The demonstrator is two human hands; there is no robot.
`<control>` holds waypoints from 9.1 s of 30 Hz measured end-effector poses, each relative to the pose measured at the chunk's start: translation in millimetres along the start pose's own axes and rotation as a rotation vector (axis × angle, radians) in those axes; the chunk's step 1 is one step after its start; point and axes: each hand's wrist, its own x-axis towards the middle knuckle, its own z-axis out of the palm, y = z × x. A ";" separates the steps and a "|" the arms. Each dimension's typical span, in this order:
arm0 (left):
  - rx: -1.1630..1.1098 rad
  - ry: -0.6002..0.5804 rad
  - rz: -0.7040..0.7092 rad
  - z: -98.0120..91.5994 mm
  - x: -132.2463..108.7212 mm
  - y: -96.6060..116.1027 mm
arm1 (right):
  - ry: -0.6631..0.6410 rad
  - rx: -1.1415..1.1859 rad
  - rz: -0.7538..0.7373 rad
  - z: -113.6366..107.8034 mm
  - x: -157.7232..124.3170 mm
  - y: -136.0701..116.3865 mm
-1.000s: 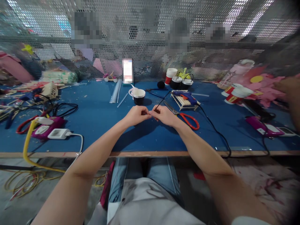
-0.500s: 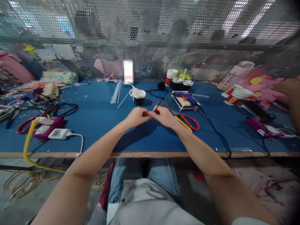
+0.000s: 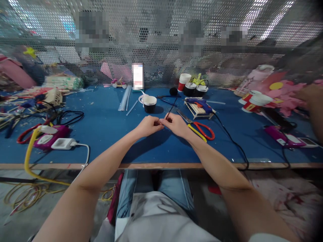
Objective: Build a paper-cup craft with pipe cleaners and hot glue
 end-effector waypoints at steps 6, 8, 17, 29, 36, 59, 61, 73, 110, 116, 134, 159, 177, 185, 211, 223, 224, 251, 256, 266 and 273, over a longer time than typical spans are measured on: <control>-0.029 0.010 -0.011 1.9 0.3 -0.2 | 0.038 -0.035 0.016 1.2 0.3 -3.6; -0.106 0.000 -0.011 3.3 0.7 -0.9 | 0.017 0.007 0.028 1.0 0.2 -2.6; -0.796 0.161 -0.182 1.5 2.6 0.0 | -0.196 0.808 0.279 1.5 0.5 -0.8; -0.925 0.249 -0.133 2.9 1.0 4.5 | -0.166 1.046 0.341 6.3 -1.6 -9.4; -0.779 0.273 -0.115 -0.2 1.8 4.8 | -0.102 0.962 0.303 7.4 -2.1 -9.7; -0.573 0.333 -0.077 -3.1 2.3 4.9 | -0.043 0.482 0.085 7.6 -3.1 -3.6; -0.587 0.326 -0.080 -3.4 2.1 4.7 | -0.079 0.473 0.072 5.5 -3.1 -3.7; -0.622 0.370 -0.090 -10.0 1.5 6.0 | 0.350 -0.549 0.412 -113.4 43.9 60.0; -0.843 0.292 -0.151 -11.4 2.8 2.9 | -0.029 0.274 0.188 -74.4 -29.5 7.9; -0.789 0.301 -0.131 -9.8 2.8 3.0 | 0.000 0.043 0.118 -69.8 -34.7 8.1; -0.743 0.293 -0.126 -9.9 1.5 4.7 | 0.037 -0.194 -0.024 -64.6 -33.9 2.4; -0.780 0.314 -0.137 -11.3 2.6 2.4 | 0.021 -0.230 -0.038 -65.7 -34.4 3.0; -0.956 0.279 -0.173 -12.4 2.1 5.2 | 0.002 -0.171 -0.002 -68.1 -32.6 5.1; -0.997 0.263 -0.162 -11.9 2.4 4.9 | -0.078 -0.108 0.122 -67.9 -32.1 5.9; -1.067 0.276 -0.178 -10.2 2.1 6.4 | 0.169 -0.746 0.625 -126.9 35.7 89.8; -1.098 0.242 -0.174 -8.9 0.7 10.2 | 0.390 -0.820 0.424 -107.4 29.3 67.1; -1.090 0.228 -0.169 -8.3 0.3 10.6 | 0.361 -0.709 0.319 -103.1 27.6 54.4; -0.819 -0.316 -0.052 2.4 -9.0 17.4 | -0.770 0.416 0.016 -51.7 6.9 -20.3; -0.734 -0.215 -0.071 -1.0 -7.6 15.5 | -0.578 0.379 0.036 -47.6 -0.3 -19.1; -0.660 0.204 -0.151 -6.2 -7.1 23.3 | 0.120 0.302 0.005 -23.8 -8.6 -11.7; -1.016 0.253 -0.201 12.4 -6.6 24.2 | 0.199 0.619 0.069 -18.1 -5.3 -14.7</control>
